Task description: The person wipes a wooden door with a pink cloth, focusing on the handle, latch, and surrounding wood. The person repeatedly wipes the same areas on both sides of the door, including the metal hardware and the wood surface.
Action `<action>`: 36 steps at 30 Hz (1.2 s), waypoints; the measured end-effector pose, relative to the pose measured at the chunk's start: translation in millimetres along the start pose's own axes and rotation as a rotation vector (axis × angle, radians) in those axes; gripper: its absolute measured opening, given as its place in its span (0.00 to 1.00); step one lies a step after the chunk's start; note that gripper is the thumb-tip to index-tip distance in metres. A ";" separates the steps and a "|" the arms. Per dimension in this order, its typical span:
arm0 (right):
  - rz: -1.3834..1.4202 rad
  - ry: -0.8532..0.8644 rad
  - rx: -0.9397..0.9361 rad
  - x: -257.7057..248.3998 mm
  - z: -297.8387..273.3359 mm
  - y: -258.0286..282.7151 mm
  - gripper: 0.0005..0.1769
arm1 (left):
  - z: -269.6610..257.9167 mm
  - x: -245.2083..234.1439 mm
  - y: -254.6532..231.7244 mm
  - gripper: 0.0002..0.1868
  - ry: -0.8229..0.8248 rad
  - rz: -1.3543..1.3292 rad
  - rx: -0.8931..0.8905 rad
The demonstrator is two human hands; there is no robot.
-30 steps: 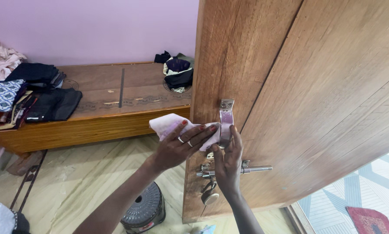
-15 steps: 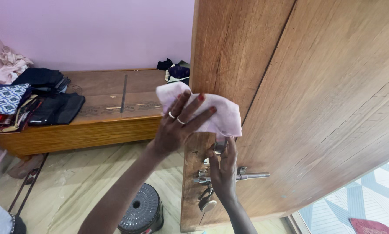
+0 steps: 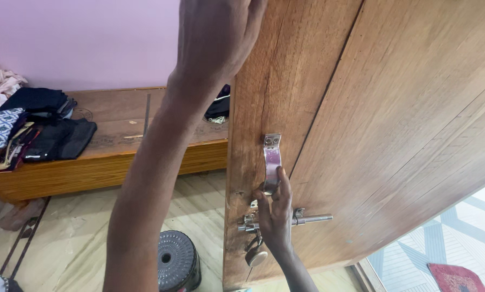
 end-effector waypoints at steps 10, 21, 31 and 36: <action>-0.014 -0.023 -0.023 2.1 -1.8 -3.8 0.40 | -200.7 -14.1 -65.4 0.34 0.068 -0.433 -0.099; -0.071 -0.060 0.064 4.7 0.7 6.4 0.39 | -388.6 14.0 -75.1 0.30 -0.019 -1.383 -1.007; -0.101 -0.089 0.062 -13.6 -25.6 29.2 0.41 | -364.4 29.0 -89.9 0.14 -0.040 -1.809 -1.108; -0.060 -0.125 0.044 -31.1 -54.1 48.6 0.42 | -420.4 0.8 -116.6 0.14 0.088 -1.393 -1.153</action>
Point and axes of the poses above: each hand's wrist, its own z-axis towards the middle knuckle, its own x-axis out of the palm, y = z × x, the point moved 5 cm from there along z, towards the middle knuckle, and after that the axes turned 1 degree about -z, right-handed, at the moved point
